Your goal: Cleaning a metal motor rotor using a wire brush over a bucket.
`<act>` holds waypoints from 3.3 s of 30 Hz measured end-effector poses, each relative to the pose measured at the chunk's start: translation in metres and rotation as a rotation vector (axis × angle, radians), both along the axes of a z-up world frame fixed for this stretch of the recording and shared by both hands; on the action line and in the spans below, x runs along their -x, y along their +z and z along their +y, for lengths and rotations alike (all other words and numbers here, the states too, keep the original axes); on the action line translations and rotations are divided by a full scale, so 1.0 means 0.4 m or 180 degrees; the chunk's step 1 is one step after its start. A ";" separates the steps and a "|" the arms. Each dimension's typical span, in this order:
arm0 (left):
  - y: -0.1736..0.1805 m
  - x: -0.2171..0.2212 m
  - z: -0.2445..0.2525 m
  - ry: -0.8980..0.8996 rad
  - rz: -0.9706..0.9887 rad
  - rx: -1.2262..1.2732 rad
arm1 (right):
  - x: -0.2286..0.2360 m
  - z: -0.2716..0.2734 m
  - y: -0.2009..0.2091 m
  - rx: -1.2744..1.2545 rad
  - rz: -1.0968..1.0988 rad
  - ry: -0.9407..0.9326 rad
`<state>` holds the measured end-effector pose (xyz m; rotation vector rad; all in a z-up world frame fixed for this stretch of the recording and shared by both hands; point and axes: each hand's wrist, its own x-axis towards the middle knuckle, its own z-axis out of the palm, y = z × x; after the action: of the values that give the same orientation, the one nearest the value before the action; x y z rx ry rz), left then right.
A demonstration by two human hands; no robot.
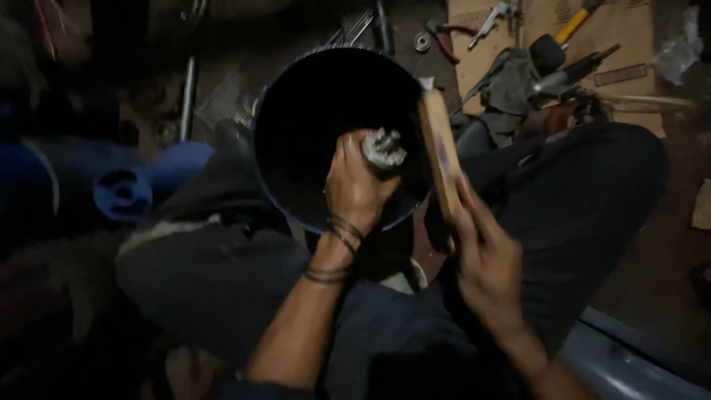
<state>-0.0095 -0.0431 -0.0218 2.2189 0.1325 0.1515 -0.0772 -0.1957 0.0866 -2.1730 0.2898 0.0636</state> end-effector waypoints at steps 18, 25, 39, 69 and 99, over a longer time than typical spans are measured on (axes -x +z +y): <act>0.019 0.003 0.010 0.0285 -0.0139 0.0005 | -0.072 0.033 -0.097 -0.0017 -0.0206 0.0639; 0.049 -0.017 0.021 -0.0155 0.0082 0.1016 | -0.260 -0.039 -0.081 0.0008 -0.1127 0.0916; 0.063 -0.041 0.070 0.0525 0.0617 0.3507 | -0.254 -0.153 -0.161 0.0443 -0.1369 0.0592; 0.030 -0.038 0.089 0.0188 0.0088 0.1288 | 0.057 -0.039 0.060 -0.0413 0.0419 0.0639; 0.031 -0.005 0.020 0.0089 0.0836 0.0826 | -0.051 0.056 -0.092 -0.0284 -0.0356 0.0003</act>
<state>-0.0076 -0.0351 -0.0094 1.9693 0.3096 -0.1364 -0.0570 -0.1733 0.0500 -2.0795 0.2179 -0.0436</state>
